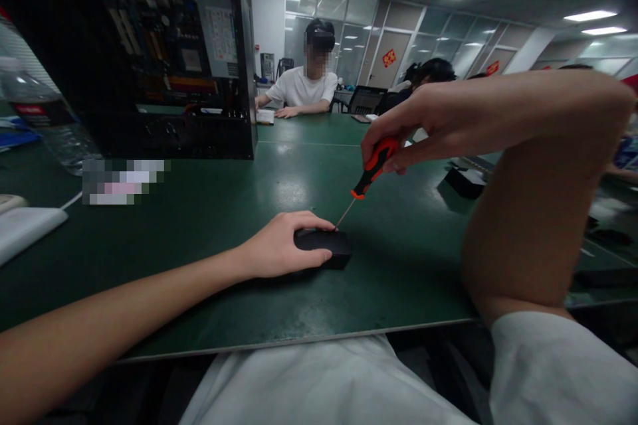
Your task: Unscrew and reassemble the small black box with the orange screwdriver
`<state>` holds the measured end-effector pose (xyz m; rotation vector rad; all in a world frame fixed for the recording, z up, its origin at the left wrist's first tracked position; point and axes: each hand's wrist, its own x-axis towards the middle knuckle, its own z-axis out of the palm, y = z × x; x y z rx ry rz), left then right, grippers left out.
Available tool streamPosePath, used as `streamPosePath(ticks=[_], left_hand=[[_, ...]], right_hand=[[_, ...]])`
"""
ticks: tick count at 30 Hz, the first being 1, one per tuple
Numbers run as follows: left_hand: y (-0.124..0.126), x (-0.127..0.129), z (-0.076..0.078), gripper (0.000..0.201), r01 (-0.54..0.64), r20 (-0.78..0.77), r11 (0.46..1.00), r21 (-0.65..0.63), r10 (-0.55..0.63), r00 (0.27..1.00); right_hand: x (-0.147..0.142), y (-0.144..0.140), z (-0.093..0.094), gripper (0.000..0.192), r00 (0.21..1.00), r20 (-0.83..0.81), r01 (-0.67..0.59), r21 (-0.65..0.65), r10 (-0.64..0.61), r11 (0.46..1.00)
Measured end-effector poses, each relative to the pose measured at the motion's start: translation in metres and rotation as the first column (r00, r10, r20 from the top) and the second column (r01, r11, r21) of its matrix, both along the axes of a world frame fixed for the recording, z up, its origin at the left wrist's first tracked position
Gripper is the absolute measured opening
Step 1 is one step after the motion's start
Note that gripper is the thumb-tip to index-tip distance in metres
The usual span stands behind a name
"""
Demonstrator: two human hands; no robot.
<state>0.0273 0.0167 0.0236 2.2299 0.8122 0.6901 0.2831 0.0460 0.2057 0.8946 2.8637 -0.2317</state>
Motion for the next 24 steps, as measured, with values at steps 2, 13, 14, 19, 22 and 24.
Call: streamPosePath(ticks=[2,13,14,19,22,24], left_hand=[[0.0003,0.0002,-0.0001,0.036,0.0,-0.008,1.0,0.001,0.0,1.0],[-0.0001,-0.0007,0.0023,0.036,0.018,-0.014,1.0,-0.011,-0.019,1.0],[-0.0002,-0.0007,0.0024,0.036,0.019,-0.012,1.0,-0.012,-0.02,1.0],[0.0004,-0.0007,0.0006,0.036,0.013,-0.006,1.0,-0.001,-0.013,1.0],[0.0009,-0.0005,-0.0003,0.036,0.012,-0.003,1.0,-0.005,-0.012,1.0],[0.001,-0.0006,-0.0002,0.036,0.011,-0.004,1.0,-0.006,-0.011,1.0]], right_hand=[[0.0002,-0.0018,-0.0002,0.031,1.0,0.0,0.013,-0.017,-0.013,1.0],[0.0099,-0.0005,0.0,0.033,1.0,-0.001,0.015,0.018,-0.015,1.0],[0.0099,-0.0004,0.0002,0.032,1.0,-0.021,0.006,0.019,-0.006,1.0],[0.0055,-0.0004,-0.0004,0.032,0.998,-0.062,-0.033,0.004,0.033,0.999],[0.0026,-0.0005,-0.0012,0.034,0.997,-0.06,-0.052,0.018,0.053,0.998],[0.0015,-0.0006,-0.0014,0.034,0.995,-0.07,-0.065,0.041,0.068,0.997]])
